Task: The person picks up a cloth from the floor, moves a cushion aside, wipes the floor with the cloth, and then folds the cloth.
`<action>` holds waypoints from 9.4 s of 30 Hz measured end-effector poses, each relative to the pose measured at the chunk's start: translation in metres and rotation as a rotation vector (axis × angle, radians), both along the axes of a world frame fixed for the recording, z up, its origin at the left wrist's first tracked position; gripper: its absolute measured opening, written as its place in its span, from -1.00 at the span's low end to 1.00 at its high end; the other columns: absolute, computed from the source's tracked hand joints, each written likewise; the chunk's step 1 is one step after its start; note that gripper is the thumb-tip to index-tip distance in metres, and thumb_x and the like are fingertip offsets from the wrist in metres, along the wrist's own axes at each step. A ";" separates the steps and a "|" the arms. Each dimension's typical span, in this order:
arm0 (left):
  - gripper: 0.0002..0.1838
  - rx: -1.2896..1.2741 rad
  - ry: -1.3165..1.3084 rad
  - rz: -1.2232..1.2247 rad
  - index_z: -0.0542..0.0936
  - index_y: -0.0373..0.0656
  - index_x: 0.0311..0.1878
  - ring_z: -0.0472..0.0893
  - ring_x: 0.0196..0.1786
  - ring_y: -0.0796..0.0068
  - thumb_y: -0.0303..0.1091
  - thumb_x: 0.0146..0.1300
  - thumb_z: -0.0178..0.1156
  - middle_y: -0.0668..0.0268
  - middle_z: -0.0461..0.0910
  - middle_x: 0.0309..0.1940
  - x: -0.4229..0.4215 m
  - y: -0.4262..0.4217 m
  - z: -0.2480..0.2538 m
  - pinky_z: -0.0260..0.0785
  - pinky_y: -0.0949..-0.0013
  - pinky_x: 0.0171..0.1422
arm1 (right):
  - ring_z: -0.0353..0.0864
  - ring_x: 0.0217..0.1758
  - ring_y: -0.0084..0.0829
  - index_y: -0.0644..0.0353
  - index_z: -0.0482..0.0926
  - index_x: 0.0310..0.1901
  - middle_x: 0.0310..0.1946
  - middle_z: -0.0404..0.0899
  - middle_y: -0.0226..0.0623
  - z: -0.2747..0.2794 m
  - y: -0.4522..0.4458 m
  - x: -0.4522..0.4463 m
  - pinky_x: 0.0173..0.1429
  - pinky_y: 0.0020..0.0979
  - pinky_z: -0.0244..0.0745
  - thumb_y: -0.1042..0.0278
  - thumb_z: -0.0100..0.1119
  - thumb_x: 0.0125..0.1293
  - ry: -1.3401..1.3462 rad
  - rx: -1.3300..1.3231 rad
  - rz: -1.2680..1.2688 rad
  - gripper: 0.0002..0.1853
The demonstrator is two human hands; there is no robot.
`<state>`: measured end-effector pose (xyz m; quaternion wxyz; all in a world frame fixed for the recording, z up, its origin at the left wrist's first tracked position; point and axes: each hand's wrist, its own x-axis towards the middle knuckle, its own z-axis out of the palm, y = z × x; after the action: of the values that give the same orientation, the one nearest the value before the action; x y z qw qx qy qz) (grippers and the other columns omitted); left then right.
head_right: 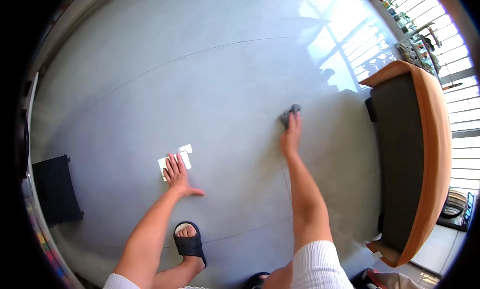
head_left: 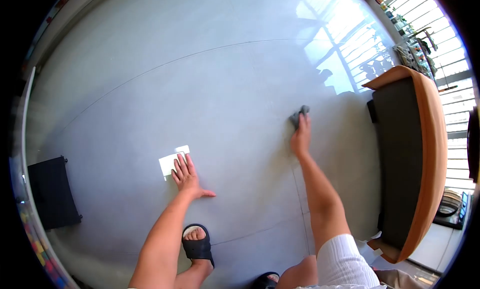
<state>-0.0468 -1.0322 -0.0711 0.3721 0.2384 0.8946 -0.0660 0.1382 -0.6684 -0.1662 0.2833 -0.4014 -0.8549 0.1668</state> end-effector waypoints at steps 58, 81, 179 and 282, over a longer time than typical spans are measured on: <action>-0.02 0.049 0.066 -0.120 0.02 -0.18 0.56 -0.01 0.62 0.16 -0.33 0.15 0.38 0.14 -0.05 0.60 0.203 -0.130 0.083 -0.03 0.09 0.61 | 0.20 0.54 -0.35 -0.11 0.52 0.25 0.49 0.25 -0.50 0.034 -0.281 0.160 0.58 -0.29 0.13 0.44 0.00 0.34 -0.283 -0.173 1.523 -0.55; -0.18 0.144 0.186 -0.422 0.04 -0.11 0.57 0.04 0.61 0.28 -0.63 0.23 0.05 0.26 -0.11 0.63 -0.025 -0.172 -0.022 0.01 0.13 0.60 | 0.19 0.54 -0.28 0.01 0.57 0.20 0.49 0.23 -0.49 0.052 -0.492 0.041 0.56 -0.24 0.16 0.38 0.00 0.35 -0.273 -0.270 1.131 -0.61; 0.41 0.306 0.049 -0.740 -0.17 -0.18 0.59 -0.04 0.63 0.23 -0.05 -0.19 0.63 0.20 -0.17 0.62 0.183 -0.202 0.006 -0.13 0.07 0.65 | 0.31 0.45 -0.09 0.19 0.53 0.21 0.39 0.37 -0.15 0.022 -0.329 0.173 0.49 -0.16 0.22 0.68 0.04 0.14 0.057 -0.128 0.003 -0.46; 0.09 0.195 -0.146 -0.969 0.07 -0.30 0.53 0.16 0.52 -0.06 -0.32 -0.01 0.52 -0.13 0.17 0.47 0.197 -0.341 0.027 0.09 0.14 0.58 | 0.31 0.45 -0.01 0.17 0.48 0.25 0.36 0.40 -0.05 0.012 -0.585 0.305 0.51 -0.10 0.19 0.69 0.02 0.12 0.100 -0.045 -0.629 -0.41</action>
<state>0.1498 -1.3737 -0.0440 0.3364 0.6642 0.6546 -0.1306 0.4428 -1.2530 -0.1541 0.3536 -0.6435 -0.6700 0.1094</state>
